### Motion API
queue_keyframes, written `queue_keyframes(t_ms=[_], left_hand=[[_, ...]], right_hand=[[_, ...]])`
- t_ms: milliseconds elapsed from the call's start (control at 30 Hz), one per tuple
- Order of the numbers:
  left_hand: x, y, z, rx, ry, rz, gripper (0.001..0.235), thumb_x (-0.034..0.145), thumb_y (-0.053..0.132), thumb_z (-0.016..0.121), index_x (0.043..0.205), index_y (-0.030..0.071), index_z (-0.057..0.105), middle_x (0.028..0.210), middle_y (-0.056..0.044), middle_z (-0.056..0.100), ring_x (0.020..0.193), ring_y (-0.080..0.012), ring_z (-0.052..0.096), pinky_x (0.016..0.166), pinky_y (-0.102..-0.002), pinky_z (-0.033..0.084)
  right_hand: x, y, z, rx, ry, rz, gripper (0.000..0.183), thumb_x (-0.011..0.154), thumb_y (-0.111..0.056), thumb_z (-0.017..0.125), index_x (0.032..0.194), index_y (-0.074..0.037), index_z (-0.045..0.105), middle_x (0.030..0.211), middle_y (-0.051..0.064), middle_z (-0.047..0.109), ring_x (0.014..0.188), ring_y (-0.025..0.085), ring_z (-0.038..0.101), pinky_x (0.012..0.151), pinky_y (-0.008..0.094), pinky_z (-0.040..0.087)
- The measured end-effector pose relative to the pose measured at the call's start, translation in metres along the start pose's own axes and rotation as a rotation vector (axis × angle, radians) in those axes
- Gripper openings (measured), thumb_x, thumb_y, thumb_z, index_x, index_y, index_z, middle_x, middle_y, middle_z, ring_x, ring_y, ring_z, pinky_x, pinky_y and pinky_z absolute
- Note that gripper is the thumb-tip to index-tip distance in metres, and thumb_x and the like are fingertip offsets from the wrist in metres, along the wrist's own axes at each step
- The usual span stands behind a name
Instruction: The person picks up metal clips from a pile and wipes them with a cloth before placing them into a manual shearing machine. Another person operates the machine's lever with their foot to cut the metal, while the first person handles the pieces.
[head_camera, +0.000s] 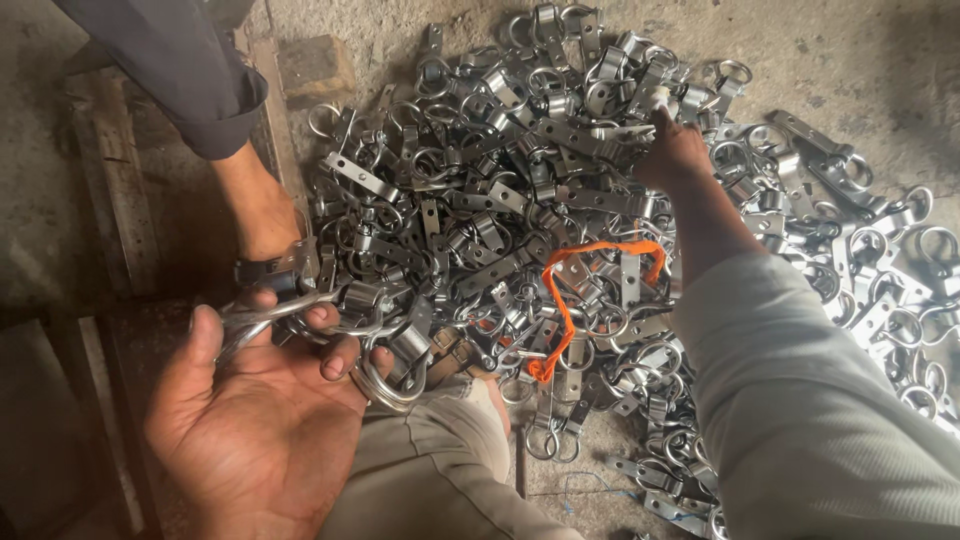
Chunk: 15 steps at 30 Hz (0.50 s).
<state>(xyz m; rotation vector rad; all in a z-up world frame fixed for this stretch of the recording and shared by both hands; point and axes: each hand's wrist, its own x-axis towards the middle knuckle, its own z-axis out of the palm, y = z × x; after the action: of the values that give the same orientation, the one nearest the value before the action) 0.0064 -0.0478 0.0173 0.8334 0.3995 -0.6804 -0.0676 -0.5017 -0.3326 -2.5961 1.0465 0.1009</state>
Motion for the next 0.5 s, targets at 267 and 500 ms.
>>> queue_keyframes(t_ms=[267,500], left_hand=[[0.006,-0.005,0.005,-0.01,-0.017,-0.002,0.034,0.094,0.049,0.062,0.098,0.015,0.067,0.094,-0.008,0.059,0.081,-0.024,0.05,0.088,-0.056,0.043],[0.001,-0.007,-0.005,-0.185,-0.122,0.089,0.023,0.094,0.041,0.065,0.096,0.018,0.067,0.088,-0.005,0.062,0.068,-0.0216,0.048,0.084,-0.054,0.046]], right_hand=[[-0.025,-0.005,-0.009,0.031,-0.095,0.151,0.088,0.082,-0.027,0.08,0.157,-0.013,0.036,0.12,0.025,0.069,0.11,0.043,0.067,0.103,0.053,0.05],[-0.064,-0.022,-0.062,0.29,0.094,0.244,0.089,0.08,-0.021,0.071,0.162,-0.009,0.038,0.109,0.028,0.073,0.101,0.043,0.071,0.09,0.05,0.057]])
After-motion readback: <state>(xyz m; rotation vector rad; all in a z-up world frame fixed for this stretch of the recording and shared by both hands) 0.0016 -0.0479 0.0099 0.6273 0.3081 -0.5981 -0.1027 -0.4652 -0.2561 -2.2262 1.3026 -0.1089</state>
